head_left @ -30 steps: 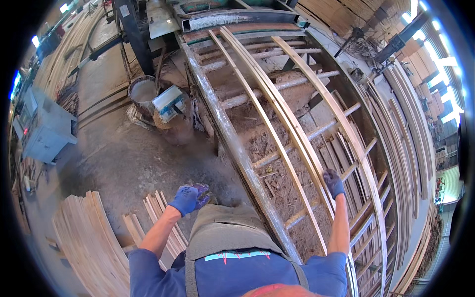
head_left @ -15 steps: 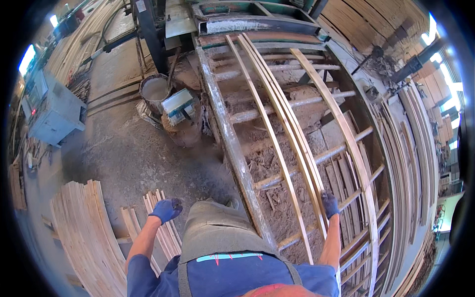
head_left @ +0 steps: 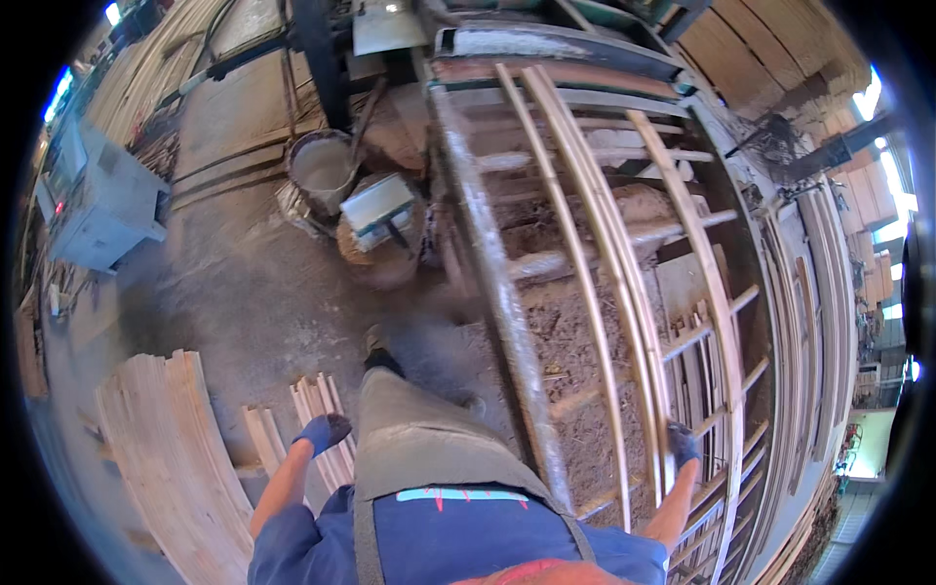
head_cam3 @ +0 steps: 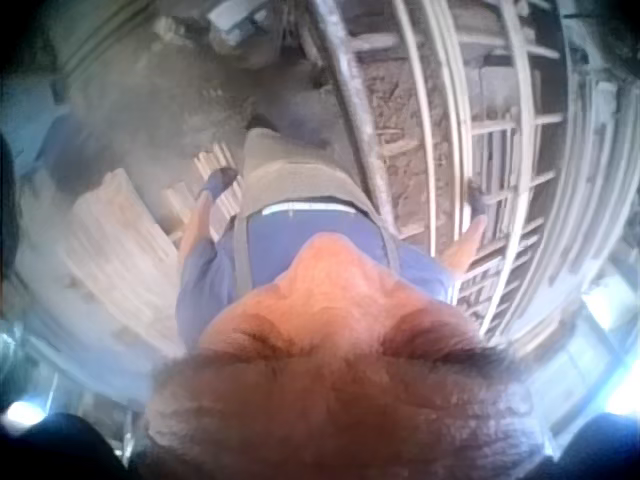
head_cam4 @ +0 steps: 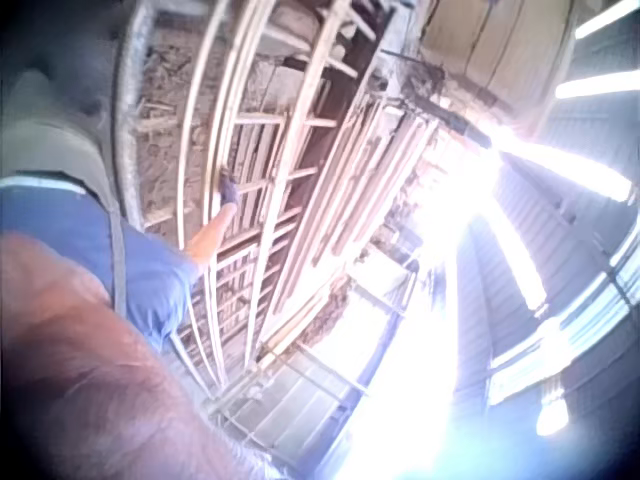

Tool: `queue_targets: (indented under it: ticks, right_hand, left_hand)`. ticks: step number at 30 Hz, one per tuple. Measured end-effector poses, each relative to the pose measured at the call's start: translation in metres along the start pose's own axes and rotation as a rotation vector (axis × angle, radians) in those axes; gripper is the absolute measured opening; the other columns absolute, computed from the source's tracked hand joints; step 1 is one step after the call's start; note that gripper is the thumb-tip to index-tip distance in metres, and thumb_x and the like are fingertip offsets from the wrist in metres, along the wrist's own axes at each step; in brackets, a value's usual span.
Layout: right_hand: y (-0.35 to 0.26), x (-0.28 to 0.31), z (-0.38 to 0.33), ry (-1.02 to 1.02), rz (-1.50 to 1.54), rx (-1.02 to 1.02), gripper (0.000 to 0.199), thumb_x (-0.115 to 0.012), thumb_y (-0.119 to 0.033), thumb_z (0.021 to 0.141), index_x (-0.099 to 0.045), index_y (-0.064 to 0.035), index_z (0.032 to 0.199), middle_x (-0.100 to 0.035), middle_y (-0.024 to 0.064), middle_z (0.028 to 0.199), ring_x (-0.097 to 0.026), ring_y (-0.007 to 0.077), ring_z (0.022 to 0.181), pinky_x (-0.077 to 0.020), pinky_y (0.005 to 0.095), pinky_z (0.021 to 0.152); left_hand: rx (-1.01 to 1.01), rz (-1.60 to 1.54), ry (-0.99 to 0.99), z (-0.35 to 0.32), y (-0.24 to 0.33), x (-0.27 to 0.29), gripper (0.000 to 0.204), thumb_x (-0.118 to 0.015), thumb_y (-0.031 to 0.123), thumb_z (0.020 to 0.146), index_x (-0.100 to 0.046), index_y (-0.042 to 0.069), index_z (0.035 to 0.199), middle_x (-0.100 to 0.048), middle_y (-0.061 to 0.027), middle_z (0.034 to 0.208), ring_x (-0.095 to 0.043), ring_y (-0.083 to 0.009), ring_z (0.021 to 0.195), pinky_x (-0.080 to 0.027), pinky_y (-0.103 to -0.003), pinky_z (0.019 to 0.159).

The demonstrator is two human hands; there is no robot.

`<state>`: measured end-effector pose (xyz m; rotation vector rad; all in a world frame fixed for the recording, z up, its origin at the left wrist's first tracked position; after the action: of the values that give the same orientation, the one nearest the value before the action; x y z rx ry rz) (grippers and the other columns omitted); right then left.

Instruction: The person mixes a white substance in a bucket using a wooden stick. They then pick up long, thin wooden strips and place them onto a wooden frame structure. The person uses a paint roller to apply the white substance onto the wooden strips on the frame.

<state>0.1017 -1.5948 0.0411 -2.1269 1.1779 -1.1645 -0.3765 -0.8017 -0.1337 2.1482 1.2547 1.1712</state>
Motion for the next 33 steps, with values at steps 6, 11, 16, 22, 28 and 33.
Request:
queue_targets:
  ticks: [6,11,16,22,28,33]
  right_hand:
    - [-0.387,-0.259,-0.088,0.131,-0.281,0.607,0.028,-0.054,-0.015,0.095,-0.063,-0.0024,0.118,-0.067,0.0079,0.1,-0.062,0.0144,0.089,-0.0505,0.0297,0.081]
    - [-0.436,-0.63,-0.113,-0.666,-0.324,0.456,0.035,-0.061,-0.019,0.09,-0.06,-0.006,0.122,-0.064,0.0179,0.117,-0.063,0.0307,0.106,-0.0506,0.0382,0.089]
    - [-0.336,-0.858,0.129,-0.41,-1.004,0.953,0.04,-0.048,-0.036,0.097,-0.06,-0.002,0.113,-0.065,0.0245,0.101,-0.061,0.0427,0.096,-0.0485,0.0435,0.086]
    - [-0.285,-0.976,0.221,-0.455,-0.607,0.565,0.044,-0.049,-0.045,0.095,-0.068,-0.0051,0.096,-0.067,0.0236,0.088,-0.063,0.0427,0.085,-0.05,0.0473,0.073]
    - [-0.359,-0.955,0.155,-0.423,-0.593,0.762,0.039,-0.053,-0.039,0.092,-0.066,-0.0042,0.103,-0.066,0.0229,0.101,-0.063,0.0416,0.094,-0.0503,0.0482,0.078]
    - [-0.463,-0.892,0.025,-0.557,-0.777,0.998,0.032,-0.049,-0.026,0.093,-0.064,-0.0007,0.106,-0.063,0.0233,0.112,-0.059,0.0389,0.105,-0.0475,0.0455,0.088]
  left_hand:
    - [0.49,-0.32,0.254,0.025,-0.137,0.079,0.023,-0.063,0.026,0.091,-0.069,0.003,0.093,-0.07,-0.0091,0.091,-0.066,-0.0142,0.08,-0.054,-0.03,0.074]
    - [0.28,-0.955,0.471,0.048,-0.147,0.127,0.025,-0.058,0.027,0.093,-0.069,0.004,0.094,-0.07,-0.0054,0.092,-0.063,-0.019,0.081,-0.051,-0.037,0.076]
    - [0.444,-0.397,0.324,-0.052,-0.176,0.1,0.042,-0.042,0.041,0.098,-0.067,0.008,0.107,-0.067,-0.0189,0.105,-0.064,-0.0299,0.094,-0.048,-0.039,0.089]
    - [1.308,-1.48,0.552,-0.258,-0.209,-0.064,0.023,-0.053,0.027,0.093,-0.063,0.012,0.108,-0.071,-0.0095,0.101,-0.067,-0.0258,0.088,-0.051,-0.04,0.068]
    - [0.902,-0.931,0.264,-0.218,-0.226,-0.106,0.031,-0.049,0.031,0.094,-0.058,0.012,0.117,-0.069,-0.0118,0.106,-0.067,-0.0272,0.091,-0.051,-0.043,0.072]
    - [0.982,-1.519,0.365,-0.149,-0.19,-0.093,0.025,-0.053,0.028,0.094,-0.061,0.012,0.111,-0.071,-0.0093,0.099,-0.068,-0.024,0.079,-0.05,-0.038,0.065]
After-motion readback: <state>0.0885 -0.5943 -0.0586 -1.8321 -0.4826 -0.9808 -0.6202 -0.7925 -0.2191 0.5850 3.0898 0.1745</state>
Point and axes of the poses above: each hand's wrist, its own z-axis towards the middle knuckle, its own x-axis out of the back of the hand, y = z × x, the point moved 10 cm from there along z, towards the middle knuckle
